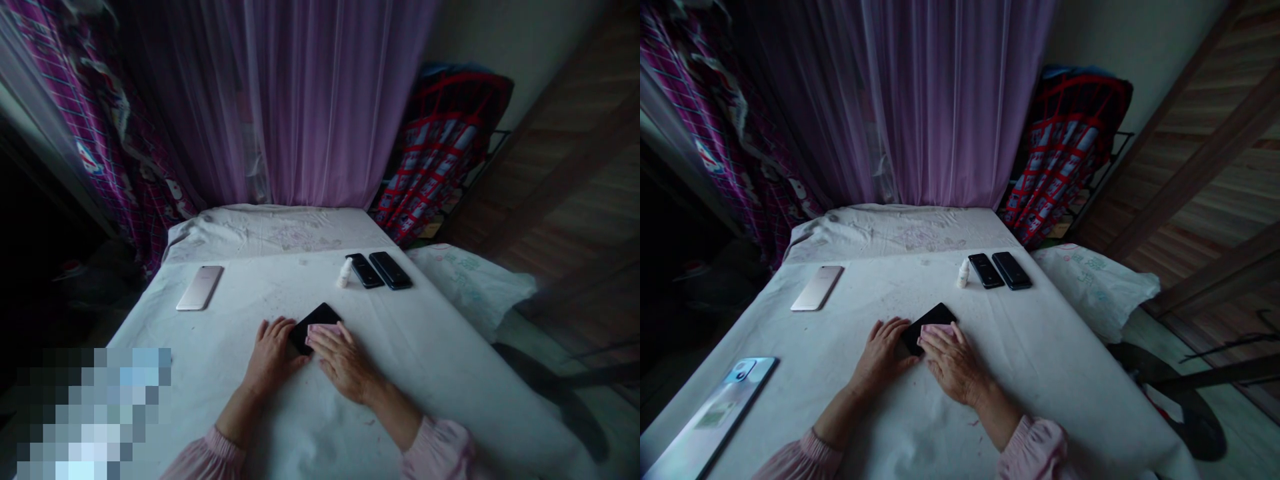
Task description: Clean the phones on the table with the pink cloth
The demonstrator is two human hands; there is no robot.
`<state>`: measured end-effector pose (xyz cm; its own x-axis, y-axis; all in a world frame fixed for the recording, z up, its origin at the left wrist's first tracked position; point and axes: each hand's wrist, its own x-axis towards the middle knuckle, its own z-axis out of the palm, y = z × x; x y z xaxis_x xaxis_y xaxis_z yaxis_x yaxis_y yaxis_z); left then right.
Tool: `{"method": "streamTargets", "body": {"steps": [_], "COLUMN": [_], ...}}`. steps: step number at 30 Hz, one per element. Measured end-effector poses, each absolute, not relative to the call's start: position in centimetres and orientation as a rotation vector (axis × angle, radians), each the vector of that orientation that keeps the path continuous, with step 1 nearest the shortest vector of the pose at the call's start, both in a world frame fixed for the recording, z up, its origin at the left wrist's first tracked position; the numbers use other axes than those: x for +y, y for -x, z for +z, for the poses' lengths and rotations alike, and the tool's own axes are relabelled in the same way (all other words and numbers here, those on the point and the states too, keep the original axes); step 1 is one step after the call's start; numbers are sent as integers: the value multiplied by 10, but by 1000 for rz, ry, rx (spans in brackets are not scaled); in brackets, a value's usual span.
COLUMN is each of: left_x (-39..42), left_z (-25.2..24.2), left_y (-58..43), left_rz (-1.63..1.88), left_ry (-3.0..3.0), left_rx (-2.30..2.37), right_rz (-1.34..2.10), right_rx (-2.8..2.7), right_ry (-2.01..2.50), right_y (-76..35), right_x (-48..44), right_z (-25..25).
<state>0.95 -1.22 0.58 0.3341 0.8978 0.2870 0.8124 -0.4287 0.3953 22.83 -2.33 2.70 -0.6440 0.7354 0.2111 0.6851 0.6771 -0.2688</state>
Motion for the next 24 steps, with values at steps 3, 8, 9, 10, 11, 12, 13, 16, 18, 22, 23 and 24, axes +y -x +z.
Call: {"method": "streamTargets", "body": {"steps": [3, 8, 9, 10, 11, 12, 13, 16, 18, 22, 23, 24], "left_x": [-13, -13, -13, -13, -14, -14, -14, -13, -13, -12, -11, -11], "left_z": [8, 8, 8, 7, 6, 6, 6, 5, 6, 5, 5, 5], "left_y": [-10, -11, -11, -11, -10, -10, -10, -9, -8, -7, -7, -6], "left_rz": [679, 653, 658, 665, 671, 676, 677, 669, 654, 643, 647, 652], "left_ry": [-2400, -2398, -2408, -2417, -2427, -2434, -2439, -2442, -2440, -2452, -2461, -2472], "left_rx": [1563, 1581, 1579, 1577, 1576, 1576, 1575, 1570, 1562, 1546, 1539, 1529], "right_rz": [156, 191, 204, 216, 229, 241, 249, 251, 234, 174, 158, 144], "right_rx": [-2450, -2404, -2430, -2459, -2489, -2515, -2537, -2549, -2497, -2322, -2299, -2289], "right_ry": [1306, 1362, 1325, 1281, 1234, 1192, 1155, 1131, 1210, 1430, 1445, 1443], "right_y": [-236, -213, -207, -201, -197, -195, -195, -206, -218, -233, -233, -233], "right_x": [-12, -9, -13, -17, -22, -27, -31, -35, -30, -5, 3, 11], "right_z": [24, 25, 26, 27, 28, 29, 29, 29, 27, 21, 20, 20]}}
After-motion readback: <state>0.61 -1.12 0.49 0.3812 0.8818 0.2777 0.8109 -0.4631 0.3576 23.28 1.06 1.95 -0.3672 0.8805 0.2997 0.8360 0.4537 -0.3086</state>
